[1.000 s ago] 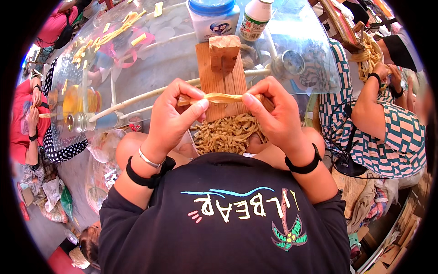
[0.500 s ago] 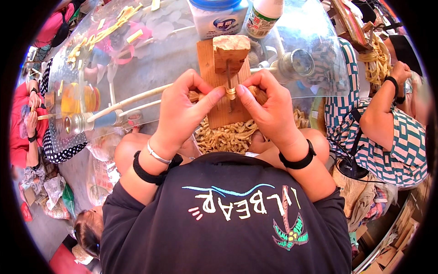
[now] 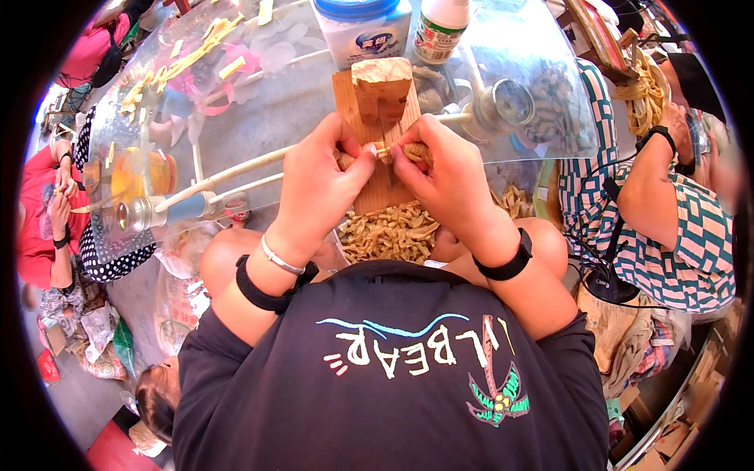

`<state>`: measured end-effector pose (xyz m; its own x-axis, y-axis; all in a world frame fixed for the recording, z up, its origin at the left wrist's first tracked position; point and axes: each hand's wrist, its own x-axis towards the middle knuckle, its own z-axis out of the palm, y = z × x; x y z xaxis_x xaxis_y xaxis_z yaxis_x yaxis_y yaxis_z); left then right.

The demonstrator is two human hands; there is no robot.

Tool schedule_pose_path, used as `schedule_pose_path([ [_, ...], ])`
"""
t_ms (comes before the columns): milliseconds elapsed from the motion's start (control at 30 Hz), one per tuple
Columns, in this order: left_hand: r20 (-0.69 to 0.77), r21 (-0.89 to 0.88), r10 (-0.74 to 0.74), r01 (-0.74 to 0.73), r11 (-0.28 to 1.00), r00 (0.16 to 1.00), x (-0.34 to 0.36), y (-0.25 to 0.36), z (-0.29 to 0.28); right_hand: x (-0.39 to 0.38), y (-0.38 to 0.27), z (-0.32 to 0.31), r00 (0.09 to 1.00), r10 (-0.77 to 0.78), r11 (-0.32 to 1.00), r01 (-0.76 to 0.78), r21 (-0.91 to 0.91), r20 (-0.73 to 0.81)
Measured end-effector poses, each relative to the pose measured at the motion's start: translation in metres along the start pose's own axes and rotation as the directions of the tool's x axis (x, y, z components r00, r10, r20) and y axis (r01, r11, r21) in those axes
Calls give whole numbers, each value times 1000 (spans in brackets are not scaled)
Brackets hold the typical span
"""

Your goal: The person weaves together thin strips of light-colored material by hand, occasionally using a vertical wooden guide to secure the piece.

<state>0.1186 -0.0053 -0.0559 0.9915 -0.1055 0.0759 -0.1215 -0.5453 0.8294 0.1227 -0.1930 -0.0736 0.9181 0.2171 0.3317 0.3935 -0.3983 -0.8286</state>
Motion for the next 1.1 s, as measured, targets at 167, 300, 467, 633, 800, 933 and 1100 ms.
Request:
schedule_pose_path([
  [167, 150, -494, -93, 157, 856, 984, -26, -8, -13, -10, 1, -25, 994, 22, 968, -47, 248, 104],
  [300, 104, -454, 114, -55, 889, 988, -35, -15, -19, -21, -12, -48, 983, -144, 975, 121, 186, 118],
  [467, 223, -353, 134, -48, 934, 965, -38, -31, -34, -37, -12, -130, 987, 14, 993, 5, 119, -157],
  [633, 96, -263, -101, 124, 957, 990, -48, -37, -30, -95, 42, -190, 901, 389, 921, -387, 46, -193],
  [800, 24, -235, -214, 214, 948, 976, -55, -39, -28, -167, 163, -154, 662, 711, 445, -684, 577, 236],
  [933, 80, -80, -264, 271, 959, 961, -60, -38, -22, -222, 297, -83, 512, 773, 360, -840, 405, 375],
  [1100, 75, 46, -376, 373, 927, 924, -73, -29, -22, -188, 374, -33, 600, 753, 518, -793, 319, 269],
])
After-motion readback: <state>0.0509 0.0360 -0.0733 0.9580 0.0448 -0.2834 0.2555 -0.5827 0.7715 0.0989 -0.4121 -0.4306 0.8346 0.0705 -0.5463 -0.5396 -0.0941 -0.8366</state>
